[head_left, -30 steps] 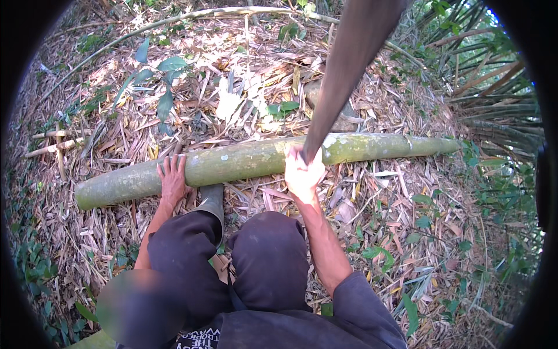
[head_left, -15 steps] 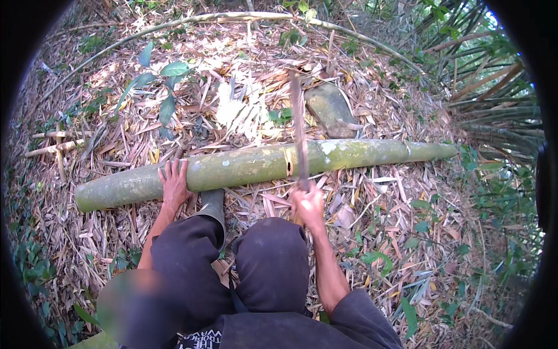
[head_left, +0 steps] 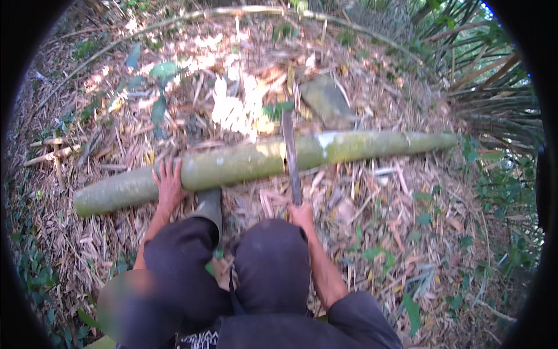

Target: The person sits on the forest floor and uses a machete to chop a long bamboo stalk into smaller sections. They repeatedly strike the bamboo to sever it, then separate the cut pieces.

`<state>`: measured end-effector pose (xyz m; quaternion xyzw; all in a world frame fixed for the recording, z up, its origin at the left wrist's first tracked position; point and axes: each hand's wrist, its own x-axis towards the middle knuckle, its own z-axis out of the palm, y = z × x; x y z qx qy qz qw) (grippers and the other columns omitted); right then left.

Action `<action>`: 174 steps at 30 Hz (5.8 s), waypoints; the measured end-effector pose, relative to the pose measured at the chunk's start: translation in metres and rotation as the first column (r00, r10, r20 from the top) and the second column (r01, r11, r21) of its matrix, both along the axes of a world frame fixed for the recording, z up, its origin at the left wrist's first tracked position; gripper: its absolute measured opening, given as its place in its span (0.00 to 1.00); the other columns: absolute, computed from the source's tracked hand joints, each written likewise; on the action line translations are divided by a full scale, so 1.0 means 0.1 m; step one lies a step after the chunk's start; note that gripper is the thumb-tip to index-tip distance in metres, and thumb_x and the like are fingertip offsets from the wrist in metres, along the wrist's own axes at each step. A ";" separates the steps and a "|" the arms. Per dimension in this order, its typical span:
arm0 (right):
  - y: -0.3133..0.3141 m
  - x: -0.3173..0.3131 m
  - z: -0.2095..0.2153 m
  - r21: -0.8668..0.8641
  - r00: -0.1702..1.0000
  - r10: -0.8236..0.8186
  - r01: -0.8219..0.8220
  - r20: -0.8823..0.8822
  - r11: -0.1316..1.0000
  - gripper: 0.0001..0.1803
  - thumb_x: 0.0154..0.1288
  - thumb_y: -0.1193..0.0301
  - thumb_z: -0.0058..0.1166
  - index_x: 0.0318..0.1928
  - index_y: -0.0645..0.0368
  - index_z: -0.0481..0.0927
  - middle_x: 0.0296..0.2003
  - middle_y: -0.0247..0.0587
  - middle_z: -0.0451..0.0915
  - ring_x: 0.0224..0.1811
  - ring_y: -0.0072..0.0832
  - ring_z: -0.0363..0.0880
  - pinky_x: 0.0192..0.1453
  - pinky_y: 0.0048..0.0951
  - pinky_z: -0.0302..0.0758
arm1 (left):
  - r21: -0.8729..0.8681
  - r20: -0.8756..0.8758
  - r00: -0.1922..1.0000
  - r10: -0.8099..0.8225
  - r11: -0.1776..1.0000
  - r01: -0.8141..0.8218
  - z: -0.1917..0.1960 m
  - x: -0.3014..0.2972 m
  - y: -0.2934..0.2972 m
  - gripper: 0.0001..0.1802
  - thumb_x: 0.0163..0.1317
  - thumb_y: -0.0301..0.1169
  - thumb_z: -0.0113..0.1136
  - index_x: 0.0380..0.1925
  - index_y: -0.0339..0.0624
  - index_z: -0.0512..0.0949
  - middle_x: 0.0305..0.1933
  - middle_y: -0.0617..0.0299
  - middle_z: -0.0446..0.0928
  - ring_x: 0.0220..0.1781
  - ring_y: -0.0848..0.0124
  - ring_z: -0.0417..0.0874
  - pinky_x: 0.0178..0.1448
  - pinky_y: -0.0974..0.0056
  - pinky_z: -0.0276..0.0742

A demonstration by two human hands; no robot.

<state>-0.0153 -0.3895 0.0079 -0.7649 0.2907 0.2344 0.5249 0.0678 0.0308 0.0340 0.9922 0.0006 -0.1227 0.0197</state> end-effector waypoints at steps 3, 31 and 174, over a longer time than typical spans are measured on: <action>0.14 0.36 0.71 0.150 0.989 -0.087 0.068 0.123 0.986 0.04 0.57 0.76 0.50 0.27 0.63 0.74 0.18 0.37 0.75 0.13 0.21 0.72 0.16 0.25 0.69 | 0.015 -0.058 0.998 0.024 1.000 -0.024 0.07 -0.11 0.06 0.64 0.29 0.38 0.81 0.70 0.52 0.53 0.72 0.55 0.53 0.75 0.47 0.49 0.73 0.32 0.40; 0.47 1.17 1.65 0.136 0.574 -0.117 0.010 0.810 0.991 0.07 0.62 0.75 0.56 0.38 0.65 0.77 0.21 0.35 0.75 0.18 0.17 0.71 0.22 0.21 0.67 | 0.011 -0.100 0.995 0.026 1.000 -0.025 0.03 -0.20 0.05 0.63 0.29 0.40 0.80 0.70 0.52 0.54 0.72 0.53 0.53 0.75 0.46 0.49 0.72 0.31 0.41; 0.10 1.56 1.87 0.413 0.381 -0.462 0.207 0.801 0.887 0.04 0.64 0.76 0.55 0.32 0.60 0.76 0.20 0.31 0.75 0.19 0.19 0.72 0.24 0.22 0.71 | -0.002 -0.106 0.994 0.034 0.999 -0.035 0.15 -0.10 0.06 0.66 0.25 0.40 0.82 0.69 0.55 0.56 0.71 0.54 0.56 0.73 0.48 0.53 0.72 0.33 0.44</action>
